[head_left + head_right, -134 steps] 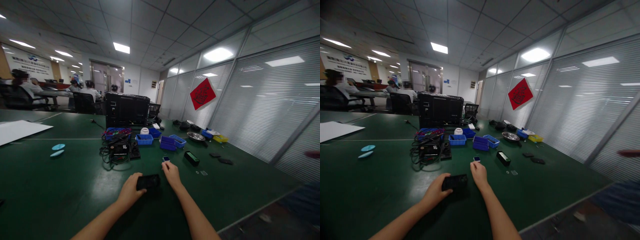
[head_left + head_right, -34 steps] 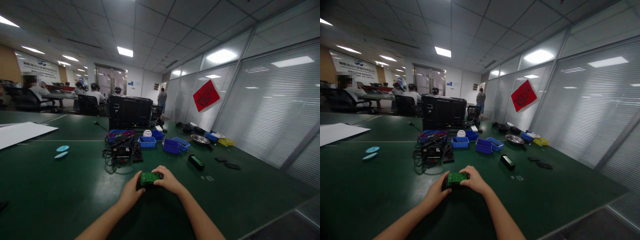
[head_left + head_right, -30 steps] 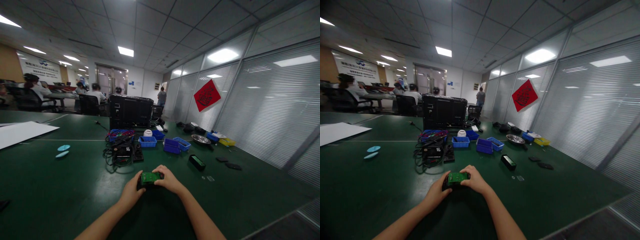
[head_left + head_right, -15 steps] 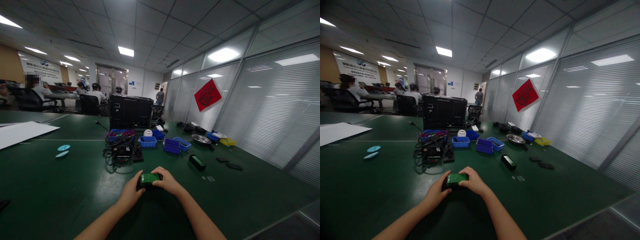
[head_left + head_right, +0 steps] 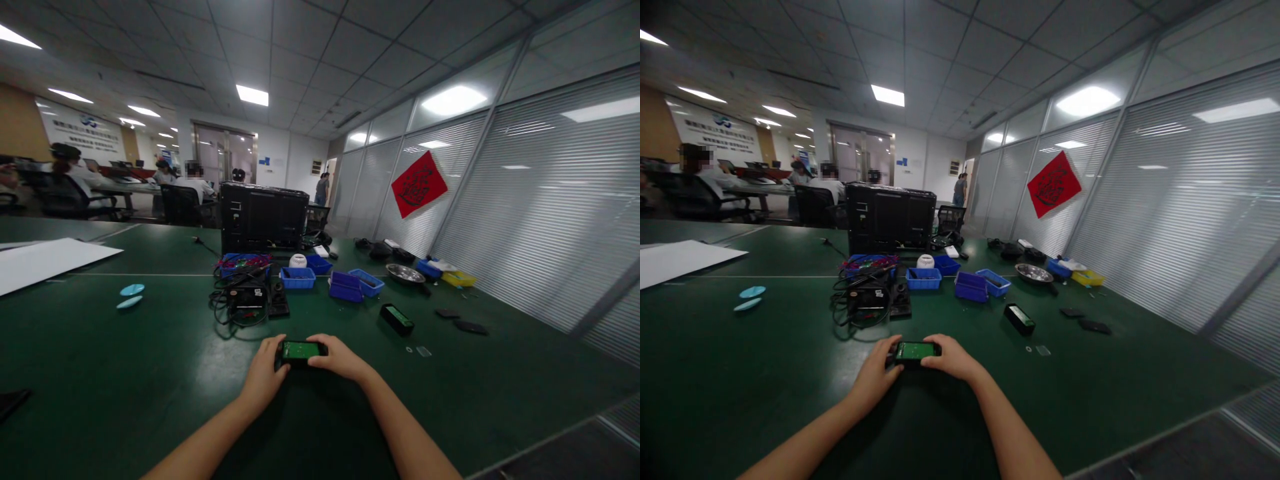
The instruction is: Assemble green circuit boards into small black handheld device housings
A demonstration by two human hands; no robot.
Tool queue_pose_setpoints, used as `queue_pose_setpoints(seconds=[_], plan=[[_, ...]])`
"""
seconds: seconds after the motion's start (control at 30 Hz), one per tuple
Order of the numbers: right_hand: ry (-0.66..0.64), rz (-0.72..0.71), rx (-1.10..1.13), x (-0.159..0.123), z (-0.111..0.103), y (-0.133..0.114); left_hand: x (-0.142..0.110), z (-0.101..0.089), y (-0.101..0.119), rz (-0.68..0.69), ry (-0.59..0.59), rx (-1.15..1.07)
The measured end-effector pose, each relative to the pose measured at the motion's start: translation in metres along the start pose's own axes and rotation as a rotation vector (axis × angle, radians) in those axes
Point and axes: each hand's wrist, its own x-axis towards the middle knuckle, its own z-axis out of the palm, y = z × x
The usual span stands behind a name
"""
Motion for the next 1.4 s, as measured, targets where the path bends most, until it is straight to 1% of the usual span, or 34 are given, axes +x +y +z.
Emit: queue_pose_setpoints(seconds=[0.1,0.2,0.3,0.4,0.5,0.6,0.73,0.83,0.9,1.1,1.23,1.4], plan=[[0.023,0.003,-0.007,0.0,0.003,0.0,0.001,-0.003,0.002,-0.036,0.037,0.086],[0.083,0.02,-0.053,0.002,0.009,-0.002,0.002,-0.004,0.005,-0.06,0.009,0.128],[0.168,0.077,-0.13,0.005,0.016,-0.002,0.002,-0.004,0.005,-0.066,-0.012,0.081],[0.283,0.134,-0.221,0.008,0.019,0.001,0.002,-0.002,0.003,-0.052,-0.027,0.021],[0.406,0.122,-0.316,0.01,0.018,0.007,0.001,-0.002,0.001,-0.053,-0.036,0.017],[0.46,0.098,-0.373,0.01,0.015,0.011,0.001,-0.001,0.0,-0.057,-0.037,0.026],[0.433,0.031,-0.398,0.008,0.017,0.01,0.0,-0.003,0.002,-0.041,-0.043,0.035],[0.391,-0.038,-0.423,0.006,0.02,0.006,0.0,-0.004,0.005,-0.039,-0.055,0.04],[0.354,-0.056,-0.431,0.005,0.021,0.003,0.0,-0.004,0.005,-0.036,-0.05,0.037],[0.254,-0.008,-0.413,0.002,0.013,0.0,0.003,-0.002,-0.002,-0.092,0.001,-0.025],[0.23,0.067,-0.411,0.001,0.009,0.004,0.004,-0.001,-0.006,-0.104,0.003,-0.057],[0.237,0.149,-0.387,0.005,0.013,0.007,0.004,0.0,-0.007,-0.117,0.004,-0.072]])
